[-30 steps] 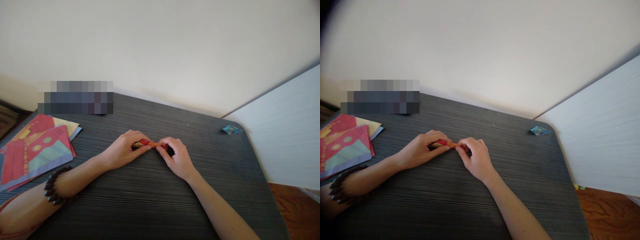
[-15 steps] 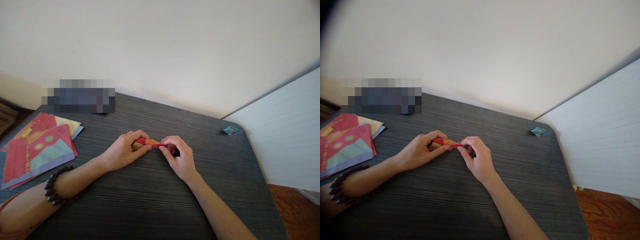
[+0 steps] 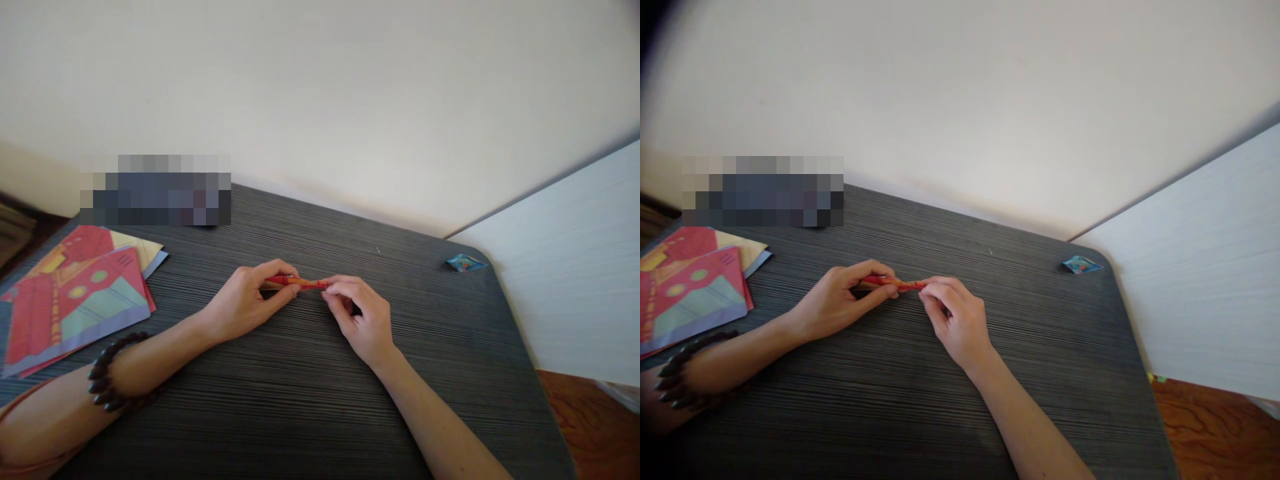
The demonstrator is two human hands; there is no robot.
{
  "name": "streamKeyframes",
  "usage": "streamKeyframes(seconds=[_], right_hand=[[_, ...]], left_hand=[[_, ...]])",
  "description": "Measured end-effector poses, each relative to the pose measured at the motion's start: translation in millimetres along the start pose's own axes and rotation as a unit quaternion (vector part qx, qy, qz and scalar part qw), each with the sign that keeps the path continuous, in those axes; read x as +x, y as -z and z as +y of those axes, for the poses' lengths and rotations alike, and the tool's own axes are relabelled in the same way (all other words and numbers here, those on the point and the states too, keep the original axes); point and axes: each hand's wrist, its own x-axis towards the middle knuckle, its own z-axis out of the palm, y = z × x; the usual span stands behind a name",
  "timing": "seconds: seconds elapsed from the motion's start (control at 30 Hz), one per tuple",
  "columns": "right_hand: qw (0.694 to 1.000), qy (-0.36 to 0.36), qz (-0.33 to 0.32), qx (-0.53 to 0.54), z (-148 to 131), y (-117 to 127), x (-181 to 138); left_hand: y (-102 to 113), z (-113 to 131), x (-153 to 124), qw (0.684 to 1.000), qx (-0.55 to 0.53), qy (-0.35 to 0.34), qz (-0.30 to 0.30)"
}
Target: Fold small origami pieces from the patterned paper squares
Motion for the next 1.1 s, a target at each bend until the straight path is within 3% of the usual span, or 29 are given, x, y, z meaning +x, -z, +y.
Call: streamKeyframes(seconds=[0.17, 0.37, 1.1], right_hand=[[1.000, 0.012, -0.002, -0.018, 0.9, -0.5, -0.6], [1.000, 0.002, 0.004, -0.016, 1.1, -1.0, 0.8], [0.999, -0.007, 0.012, -0.031, 1.6, -2.4, 0.0]], left_hand=[[-0.6, -1.2, -1.1, 1.000, 0.020, 0.003, 0.016], [-0.1, 1.6, -2.1, 0.999, 0.028, -0.013, -0.018], [-1.0, -0.9, -0.8, 0.997, -0.007, -0.065, -0.033]])
